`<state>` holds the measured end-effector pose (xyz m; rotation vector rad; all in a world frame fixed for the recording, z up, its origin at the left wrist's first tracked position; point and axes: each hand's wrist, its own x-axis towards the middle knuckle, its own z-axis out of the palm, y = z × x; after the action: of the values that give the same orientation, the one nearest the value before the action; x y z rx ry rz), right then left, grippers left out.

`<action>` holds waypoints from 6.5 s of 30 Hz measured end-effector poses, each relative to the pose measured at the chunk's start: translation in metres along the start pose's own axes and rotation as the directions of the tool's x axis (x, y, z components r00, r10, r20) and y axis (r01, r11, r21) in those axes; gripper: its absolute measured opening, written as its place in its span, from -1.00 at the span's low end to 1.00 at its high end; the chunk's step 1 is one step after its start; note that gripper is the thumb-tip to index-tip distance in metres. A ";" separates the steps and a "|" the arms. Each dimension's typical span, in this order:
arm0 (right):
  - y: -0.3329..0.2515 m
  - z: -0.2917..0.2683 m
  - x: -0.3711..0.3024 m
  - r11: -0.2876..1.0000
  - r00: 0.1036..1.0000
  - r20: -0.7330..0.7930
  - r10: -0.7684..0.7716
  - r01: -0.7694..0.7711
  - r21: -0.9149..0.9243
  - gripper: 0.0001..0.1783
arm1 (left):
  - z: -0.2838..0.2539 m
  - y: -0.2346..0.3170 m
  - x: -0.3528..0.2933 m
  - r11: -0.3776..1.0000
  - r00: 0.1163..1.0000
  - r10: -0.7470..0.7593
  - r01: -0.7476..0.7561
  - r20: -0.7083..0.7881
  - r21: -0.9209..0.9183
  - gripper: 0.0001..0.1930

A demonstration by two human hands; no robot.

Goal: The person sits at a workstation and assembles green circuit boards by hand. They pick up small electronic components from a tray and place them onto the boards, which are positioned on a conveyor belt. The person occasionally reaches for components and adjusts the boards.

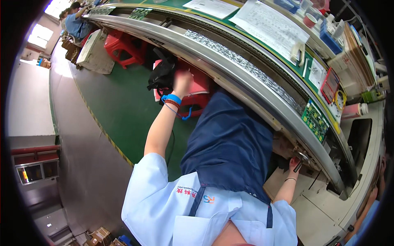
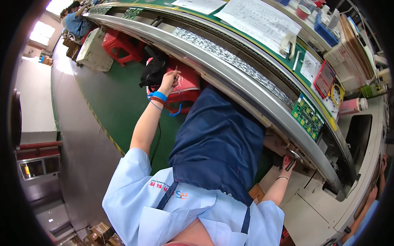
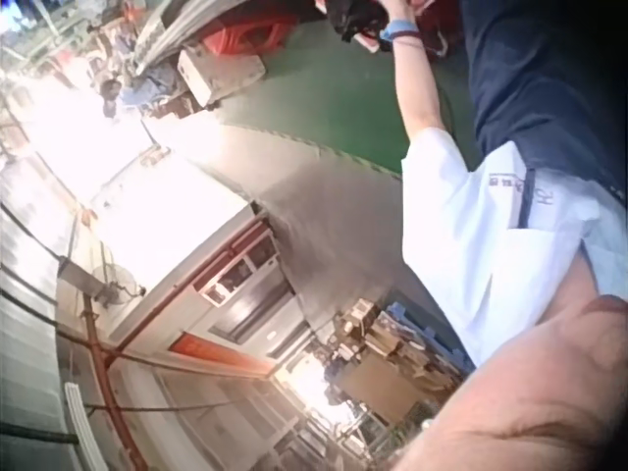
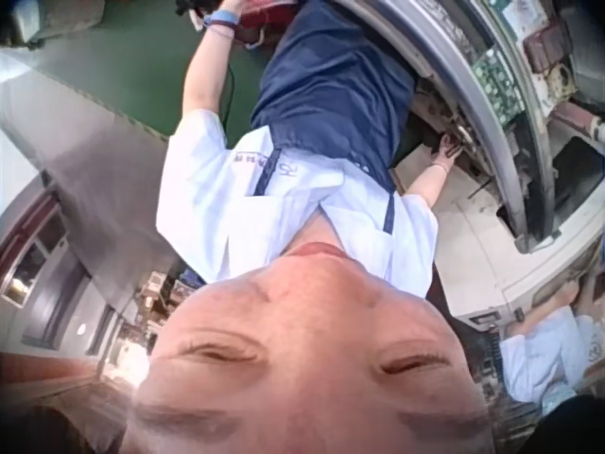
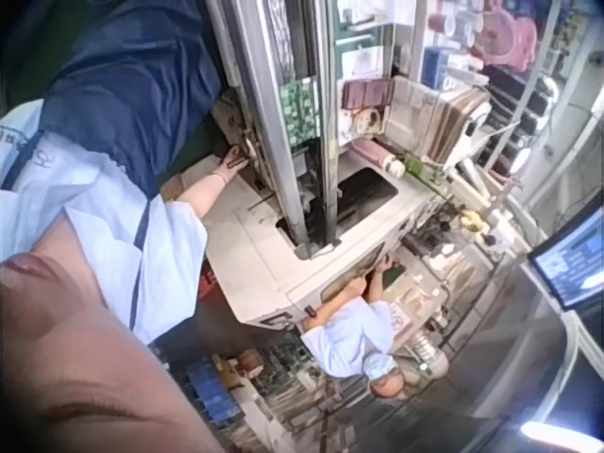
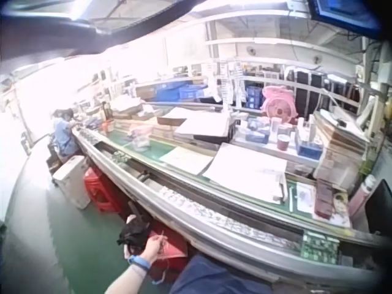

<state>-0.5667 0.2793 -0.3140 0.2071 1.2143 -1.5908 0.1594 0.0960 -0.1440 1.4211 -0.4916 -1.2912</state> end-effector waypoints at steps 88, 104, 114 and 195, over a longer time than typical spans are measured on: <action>0.039 0.536 -0.207 -0.222 0.224 0.973 -0.051 0.948 -0.230 -0.73 | 0.218 -0.023 -0.137 0.165 -0.605 -0.383 -0.788 0.698 -0.593 -0.85; -0.006 0.455 -0.207 -0.219 0.762 0.647 0.031 0.637 -0.739 -0.82 | 0.213 -0.024 -0.134 0.020 -0.446 -0.721 -0.779 0.530 -0.627 -0.80; 0.019 0.479 -0.202 -0.204 0.654 0.741 0.152 0.755 -0.624 -0.81 | 0.209 -0.038 -0.135 -0.051 -0.359 -0.641 -0.862 0.679 -0.504 -0.82; 0.016 0.474 -0.176 0.154 0.742 0.562 0.364 0.547 -0.823 -0.83 | 0.220 -0.018 -0.134 -0.030 -0.406 -0.722 -0.791 0.561 -0.611 -0.77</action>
<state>-0.2776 0.0243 0.0133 -1.3200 1.4019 -0.4415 -0.0840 0.1202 -0.0595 0.4372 2.7071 0.1903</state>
